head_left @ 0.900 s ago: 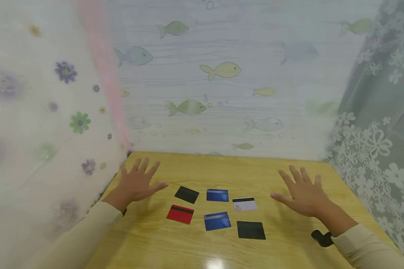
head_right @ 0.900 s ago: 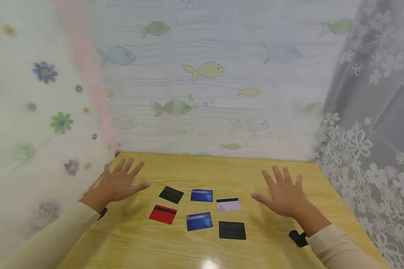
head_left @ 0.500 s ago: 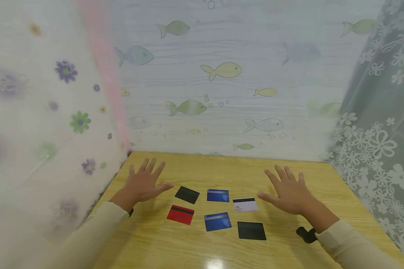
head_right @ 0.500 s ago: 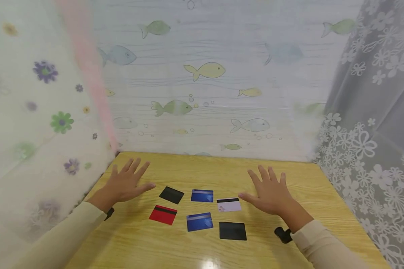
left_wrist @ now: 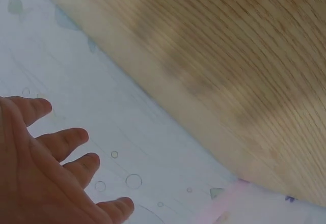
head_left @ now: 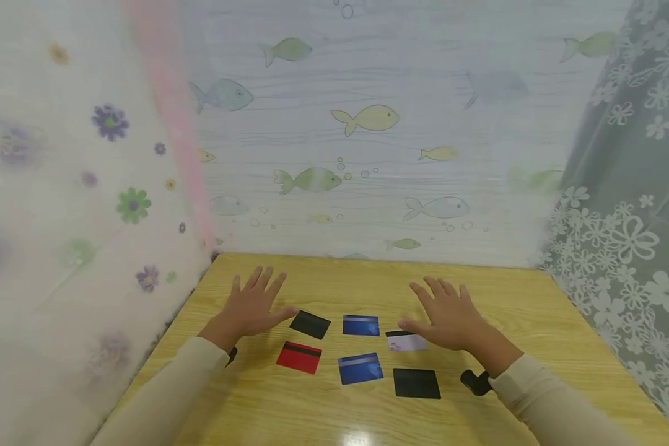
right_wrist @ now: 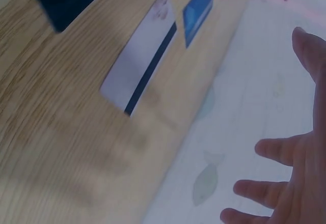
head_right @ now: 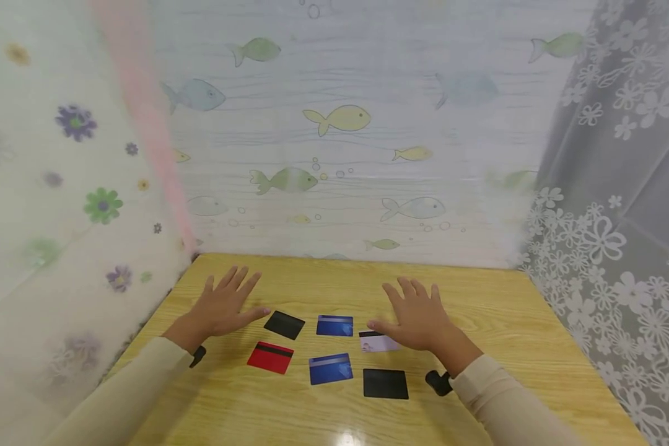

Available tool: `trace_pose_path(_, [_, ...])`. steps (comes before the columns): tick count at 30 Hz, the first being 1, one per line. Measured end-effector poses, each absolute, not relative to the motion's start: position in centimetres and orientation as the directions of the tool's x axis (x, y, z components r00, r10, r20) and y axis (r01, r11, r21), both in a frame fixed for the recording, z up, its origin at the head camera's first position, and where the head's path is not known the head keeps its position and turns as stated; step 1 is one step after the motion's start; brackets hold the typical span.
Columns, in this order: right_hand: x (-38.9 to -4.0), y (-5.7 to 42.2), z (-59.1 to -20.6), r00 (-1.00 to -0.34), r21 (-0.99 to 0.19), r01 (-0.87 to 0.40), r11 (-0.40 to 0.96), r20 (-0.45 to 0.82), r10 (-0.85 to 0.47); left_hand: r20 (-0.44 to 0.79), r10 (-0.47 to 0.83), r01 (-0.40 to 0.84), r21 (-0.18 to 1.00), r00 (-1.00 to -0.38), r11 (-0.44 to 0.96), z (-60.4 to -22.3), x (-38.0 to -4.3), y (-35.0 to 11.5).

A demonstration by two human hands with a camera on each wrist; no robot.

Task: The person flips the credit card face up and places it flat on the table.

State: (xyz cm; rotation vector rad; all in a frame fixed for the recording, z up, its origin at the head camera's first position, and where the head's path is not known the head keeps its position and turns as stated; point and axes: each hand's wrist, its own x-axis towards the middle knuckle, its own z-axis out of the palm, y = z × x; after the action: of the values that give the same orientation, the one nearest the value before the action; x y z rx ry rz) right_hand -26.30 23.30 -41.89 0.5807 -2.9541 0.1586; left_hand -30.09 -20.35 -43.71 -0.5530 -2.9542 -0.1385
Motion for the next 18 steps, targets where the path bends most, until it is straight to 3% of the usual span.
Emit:
trace_pose_path(9, [-27.4, 19.7, -42.3, -0.892, -0.058, -0.445, 0.893, 0.118, -0.437, 0.160, 0.453, 0.472, 0.109, -0.877, 0.875, -44.1, -30.8, -19.7])
trace_pose_path(18, [-28.4, 16.5, -43.0, -0.875, -0.023, -0.483, 0.876, 0.048, -0.481, 0.110, 0.479, 0.488, 0.089, -0.871, 0.868, -44.7, -31.3, -19.5])
